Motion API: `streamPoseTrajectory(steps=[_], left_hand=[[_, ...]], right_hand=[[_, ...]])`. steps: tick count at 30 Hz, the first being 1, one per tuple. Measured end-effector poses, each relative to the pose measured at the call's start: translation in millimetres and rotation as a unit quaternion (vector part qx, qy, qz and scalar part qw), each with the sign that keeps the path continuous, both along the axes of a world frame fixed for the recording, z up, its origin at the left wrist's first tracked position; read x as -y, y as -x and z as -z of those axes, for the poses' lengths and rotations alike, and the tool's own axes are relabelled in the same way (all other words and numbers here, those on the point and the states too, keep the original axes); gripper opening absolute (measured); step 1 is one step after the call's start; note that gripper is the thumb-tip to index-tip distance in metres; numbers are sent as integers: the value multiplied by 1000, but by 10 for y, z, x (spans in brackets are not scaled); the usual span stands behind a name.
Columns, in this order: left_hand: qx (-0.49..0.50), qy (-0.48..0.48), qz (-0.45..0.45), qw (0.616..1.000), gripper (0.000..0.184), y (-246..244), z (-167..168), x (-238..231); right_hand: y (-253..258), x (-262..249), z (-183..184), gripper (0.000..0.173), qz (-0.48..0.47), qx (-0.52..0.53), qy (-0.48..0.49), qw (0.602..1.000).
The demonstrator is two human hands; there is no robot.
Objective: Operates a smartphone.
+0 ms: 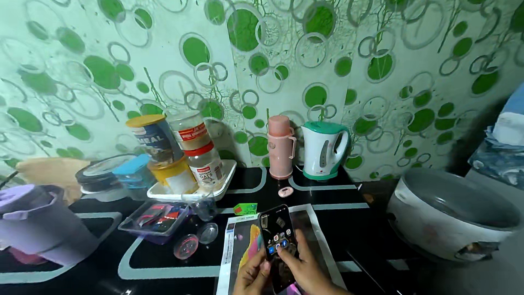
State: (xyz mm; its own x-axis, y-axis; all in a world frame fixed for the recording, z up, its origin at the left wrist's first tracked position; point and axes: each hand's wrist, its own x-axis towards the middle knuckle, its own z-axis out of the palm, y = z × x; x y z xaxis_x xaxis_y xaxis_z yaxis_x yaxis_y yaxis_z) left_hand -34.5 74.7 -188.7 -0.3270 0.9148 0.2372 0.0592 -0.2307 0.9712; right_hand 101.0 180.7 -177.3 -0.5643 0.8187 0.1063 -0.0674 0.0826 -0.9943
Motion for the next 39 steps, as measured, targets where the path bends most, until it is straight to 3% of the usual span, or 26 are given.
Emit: streamPoseTrajectory(steps=[18, 39], left_hand=[[150, 10, 21, 988, 33, 108, -2, -31], [154, 17, 32, 987, 33, 134, 33, -49]], right_hand=[[-161, -175, -220, 56, -169, -1, 41, 985], [-165, -213, -176, 56, -166, 34, 3, 986]])
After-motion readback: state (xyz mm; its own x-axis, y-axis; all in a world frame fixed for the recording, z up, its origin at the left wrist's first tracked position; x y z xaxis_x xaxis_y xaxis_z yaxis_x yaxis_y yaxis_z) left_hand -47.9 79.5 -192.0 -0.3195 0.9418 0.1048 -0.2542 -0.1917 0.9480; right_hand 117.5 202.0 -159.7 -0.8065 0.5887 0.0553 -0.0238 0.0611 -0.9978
